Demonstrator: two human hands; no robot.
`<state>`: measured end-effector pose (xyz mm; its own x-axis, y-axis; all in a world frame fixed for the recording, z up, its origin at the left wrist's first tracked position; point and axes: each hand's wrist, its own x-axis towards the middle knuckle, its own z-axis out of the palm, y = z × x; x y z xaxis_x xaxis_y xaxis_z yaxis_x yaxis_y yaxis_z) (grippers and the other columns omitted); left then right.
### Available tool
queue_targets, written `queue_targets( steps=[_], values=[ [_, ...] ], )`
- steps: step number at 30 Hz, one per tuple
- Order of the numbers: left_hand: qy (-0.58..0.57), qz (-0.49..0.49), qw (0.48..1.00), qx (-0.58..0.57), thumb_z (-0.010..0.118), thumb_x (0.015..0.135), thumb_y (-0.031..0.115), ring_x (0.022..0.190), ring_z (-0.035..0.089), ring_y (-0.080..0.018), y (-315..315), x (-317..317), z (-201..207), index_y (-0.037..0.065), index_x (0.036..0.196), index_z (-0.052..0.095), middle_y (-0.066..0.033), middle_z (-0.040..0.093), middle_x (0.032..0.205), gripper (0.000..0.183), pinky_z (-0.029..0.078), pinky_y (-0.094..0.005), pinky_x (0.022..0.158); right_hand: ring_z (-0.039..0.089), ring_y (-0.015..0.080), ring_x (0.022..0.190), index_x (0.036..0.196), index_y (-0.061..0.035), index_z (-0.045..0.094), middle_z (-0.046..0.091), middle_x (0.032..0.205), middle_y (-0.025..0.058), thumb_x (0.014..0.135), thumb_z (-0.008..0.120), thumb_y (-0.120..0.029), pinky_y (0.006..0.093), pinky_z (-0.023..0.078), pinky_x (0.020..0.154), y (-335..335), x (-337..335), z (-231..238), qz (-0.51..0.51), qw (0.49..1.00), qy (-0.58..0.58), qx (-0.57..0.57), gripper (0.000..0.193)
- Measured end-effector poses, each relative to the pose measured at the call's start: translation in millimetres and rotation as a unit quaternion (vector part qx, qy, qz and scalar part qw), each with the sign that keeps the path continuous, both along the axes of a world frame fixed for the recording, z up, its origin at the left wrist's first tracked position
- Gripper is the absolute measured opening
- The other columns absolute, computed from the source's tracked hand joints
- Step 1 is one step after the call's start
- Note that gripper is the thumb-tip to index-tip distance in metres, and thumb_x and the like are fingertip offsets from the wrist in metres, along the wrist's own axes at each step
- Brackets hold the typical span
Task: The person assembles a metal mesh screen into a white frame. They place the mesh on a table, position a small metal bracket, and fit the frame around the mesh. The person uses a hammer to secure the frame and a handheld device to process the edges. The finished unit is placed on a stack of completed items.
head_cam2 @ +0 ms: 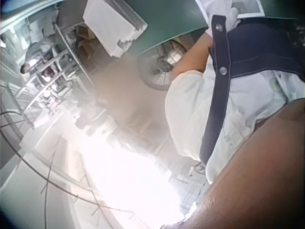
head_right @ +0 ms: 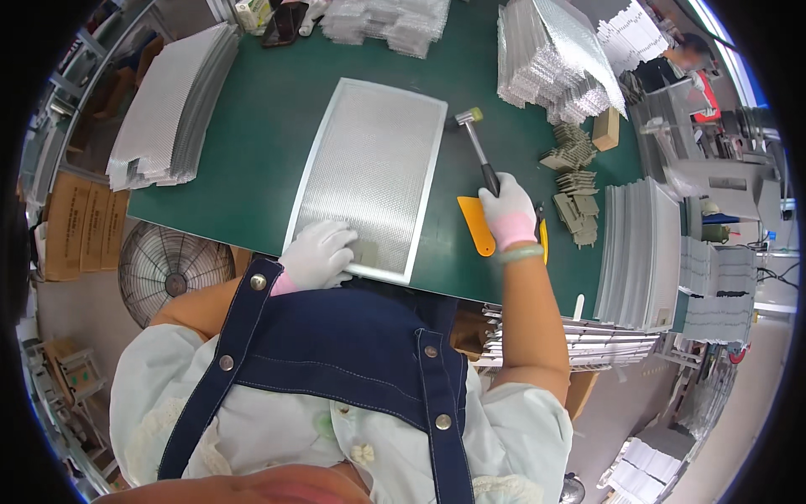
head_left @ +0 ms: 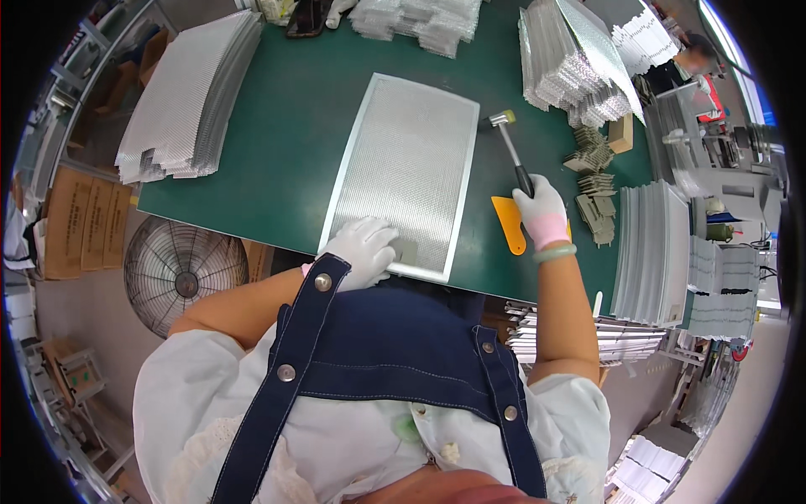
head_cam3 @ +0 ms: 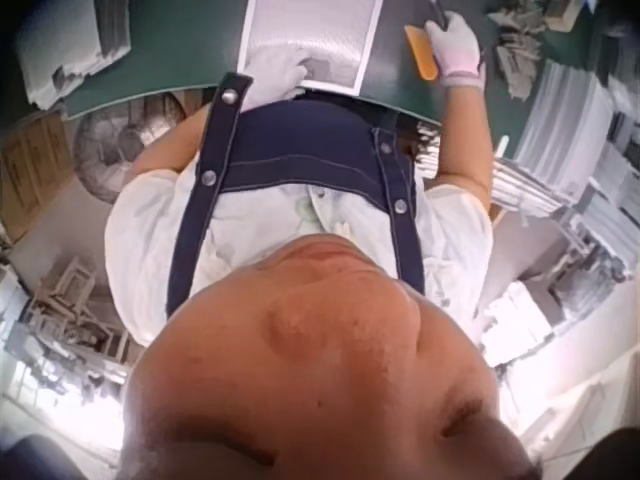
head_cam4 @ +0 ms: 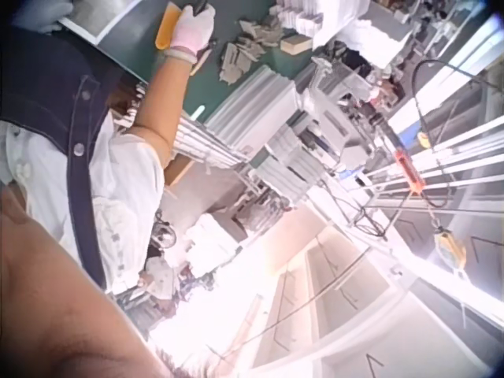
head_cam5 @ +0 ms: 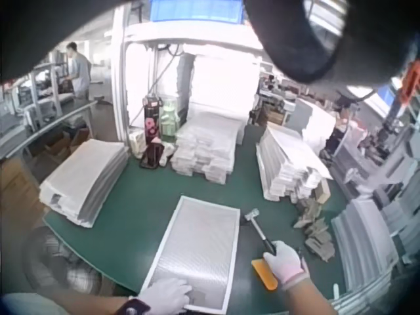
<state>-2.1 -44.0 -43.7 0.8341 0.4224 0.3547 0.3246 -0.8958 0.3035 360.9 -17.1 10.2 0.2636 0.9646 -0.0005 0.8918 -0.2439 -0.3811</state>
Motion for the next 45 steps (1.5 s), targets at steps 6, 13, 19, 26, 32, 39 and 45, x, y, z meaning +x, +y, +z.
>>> queue_targets(
  steps=[6,13,19,26,32,39,45],
  values=[
    [-0.174,0.081,0.980,-0.049,0.075,0.066,0.023,0.096,0.062,-0.0342,5,-51,40,0.004,0.089,0.062,-0.0148,0.064,0.100,0.033,0.049,-0.0442,0.084,0.067,0.0377,0.088,0.125,-0.0024,0.052,0.069,0.095,0.0204,0.088,0.065,-0.018,0.0422,0.052,0.077,20,-17,1,-0.033,0.981,0.102,0.161,0.042],
    [-0.243,0.142,0.959,0.035,0.065,0.080,0.005,0.142,0.031,-0.0450,10,-56,146,0.008,0.136,0.049,-0.0252,0.032,0.150,0.059,0.026,-0.0546,0.115,0.065,0.0411,0.090,0.148,-0.0258,0.041,0.067,0.103,0.0210,0.090,0.061,-0.014,0.0479,0.052,0.078,63,-64,90,0.115,0.969,-0.040,0.215,0.062],
    [-0.259,0.031,0.965,-0.031,0.050,0.066,-0.010,0.139,0.031,-0.0531,25,-39,138,0.010,0.095,0.067,-0.0155,0.061,0.118,0.040,0.019,-0.0637,0.114,0.065,0.0387,0.085,0.146,-0.0287,0.042,0.065,0.093,0.0178,0.092,0.059,-0.018,0.0477,0.052,0.075,124,-114,131,0.190,0.939,-0.136,0.254,0.058],
    [-0.259,-0.025,0.965,-0.032,0.053,0.062,-0.009,0.128,0.041,-0.0509,31,-32,144,0.009,0.089,0.062,-0.0098,0.060,0.094,0.034,0.024,-0.0677,0.106,0.067,0.0376,0.089,0.146,-0.0305,0.043,0.068,0.099,0.0197,0.093,0.057,-0.017,0.0470,0.054,0.076,142,-138,170,0.161,0.945,-0.259,0.115,0.057],
    [-0.263,-0.022,0.965,-0.012,0.055,0.060,-0.008,0.123,0.044,-0.0492,31,-28,141,0.009,0.083,0.064,-0.0091,0.060,0.090,0.030,0.030,-0.0671,0.098,0.066,0.0406,0.087,0.147,-0.0256,0.043,0.068,0.098,0.0194,0.092,0.057,-0.011,0.0477,0.052,0.074,130,-139,189,0.171,0.905,-0.102,0.375,0.058],
    [-0.236,-0.019,0.971,-0.003,0.058,0.058,-0.004,0.118,0.048,-0.0469,31,-20,148,0.009,0.076,0.066,-0.0072,0.059,0.074,0.024,0.030,-0.0675,0.098,0.065,0.0396,0.095,0.145,-0.0268,0.046,0.066,0.105,0.0230,0.092,0.057,-0.016,0.0486,0.051,0.085,137,-93,143,0.076,0.965,-0.250,0.000,0.055],
    [-0.201,-0.024,0.978,0.048,0.059,0.061,-0.001,0.115,0.052,-0.0419,29,7,157,0.008,0.081,0.065,-0.0084,0.056,0.074,0.023,0.030,-0.0681,0.097,0.063,0.0371,0.101,0.132,-0.0140,0.053,0.064,0.109,0.0183,0.082,0.069,-0.029,0.0470,0.051,0.087,68,-63,58,0.162,0.971,-0.173,0.025,0.055]
  ],
)
